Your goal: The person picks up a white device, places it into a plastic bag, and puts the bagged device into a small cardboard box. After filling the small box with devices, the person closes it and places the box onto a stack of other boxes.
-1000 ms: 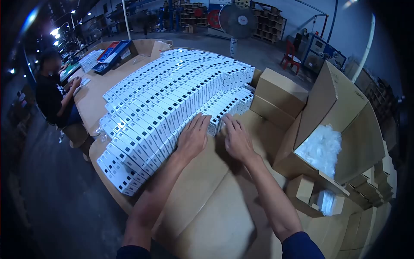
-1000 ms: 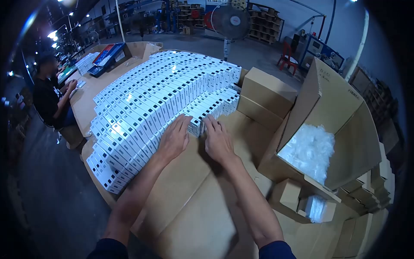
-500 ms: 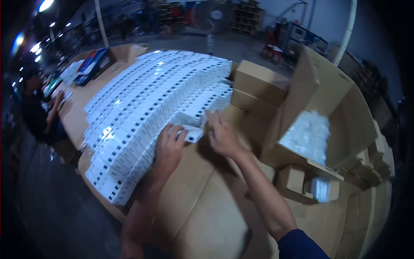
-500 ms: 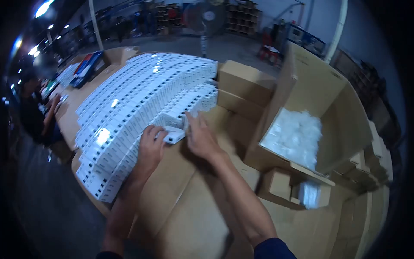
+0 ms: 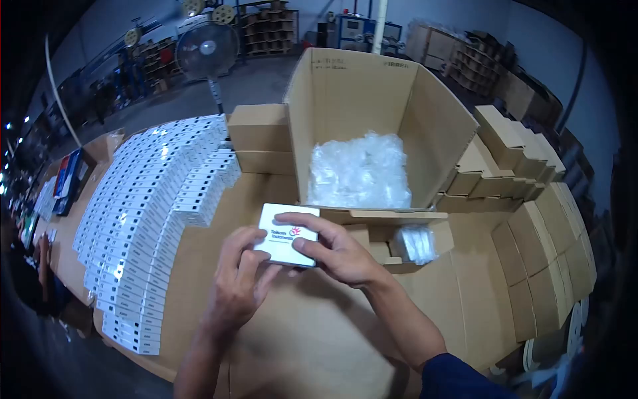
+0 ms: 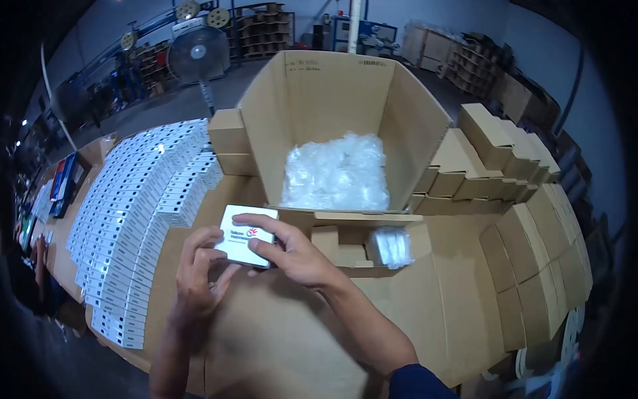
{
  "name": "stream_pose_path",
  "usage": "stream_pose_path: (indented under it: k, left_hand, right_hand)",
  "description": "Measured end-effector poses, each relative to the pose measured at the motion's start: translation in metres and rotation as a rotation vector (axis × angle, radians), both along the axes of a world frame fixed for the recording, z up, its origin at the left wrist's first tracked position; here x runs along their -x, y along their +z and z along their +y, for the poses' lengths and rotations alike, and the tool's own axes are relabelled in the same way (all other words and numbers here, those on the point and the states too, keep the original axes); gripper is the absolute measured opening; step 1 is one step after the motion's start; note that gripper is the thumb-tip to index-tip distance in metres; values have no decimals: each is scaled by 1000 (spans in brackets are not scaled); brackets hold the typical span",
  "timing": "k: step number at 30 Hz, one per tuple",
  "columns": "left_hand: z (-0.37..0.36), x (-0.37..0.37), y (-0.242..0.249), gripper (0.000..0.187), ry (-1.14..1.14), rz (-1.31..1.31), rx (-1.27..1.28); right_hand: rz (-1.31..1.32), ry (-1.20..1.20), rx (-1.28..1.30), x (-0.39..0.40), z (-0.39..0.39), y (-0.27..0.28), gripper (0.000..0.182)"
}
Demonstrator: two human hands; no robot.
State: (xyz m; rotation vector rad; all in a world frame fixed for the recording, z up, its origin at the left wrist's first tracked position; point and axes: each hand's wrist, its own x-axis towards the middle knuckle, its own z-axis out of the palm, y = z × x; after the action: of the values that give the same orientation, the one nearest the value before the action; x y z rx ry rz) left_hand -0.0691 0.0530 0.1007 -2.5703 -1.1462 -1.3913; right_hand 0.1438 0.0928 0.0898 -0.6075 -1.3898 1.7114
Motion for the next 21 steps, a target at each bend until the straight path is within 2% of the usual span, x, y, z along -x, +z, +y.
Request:
stream_pose_path:
  k: [1, 2, 5, 6, 7, 9, 11, 13, 16, 19, 21]
  left_hand:
    - [2, -13, 8, 39, -68, -58, 78]
    - [6, -24, 14, 34, -146, -159, 217]
    - [38, -53, 29, 25, -215, -137, 304]
    - [54, -68, 33, 18, -225, -95, 288]
    - [73, -82, 35, 14, -250, -12, 259]
    - [117, -111, 29, 19, -262, 202, 212]
    - [165, -142, 5, 26, -158, 457, 103]
    - [210, -172, -13, 31, -130, 630, 183]
    - [254, -194, -49, 25, -141, 738, 186]
    - [284, -201, -68, 17, -164, 767, 187]
    - [285, -202, -61, 13, -155, 600, 221]
  right_hand:
    - [33, -40, -6, -14, -4, 3, 39]
    - [-54, -108, -47, -33, -4, 5, 28]
    - [-195, -228, -98, -82, -5, 30, 21]
    - [-430, -369, -300, -99, 0, 36, 19]
    - [-459, -500, -487, -110, 8, 37, 20]
    - [-692, -670, -628, -136, 22, 49, 21]
    - [-794, -759, -600, -148, 33, 57, 23]
    - [-780, -778, -612, -160, 47, 50, 24]
    - [-833, -782, -662, -171, 61, 49, 25]
    - [-878, -760, -680, -176, 67, 49, 25]
    - [-874, -776, -670, -179, 72, 43, 26]
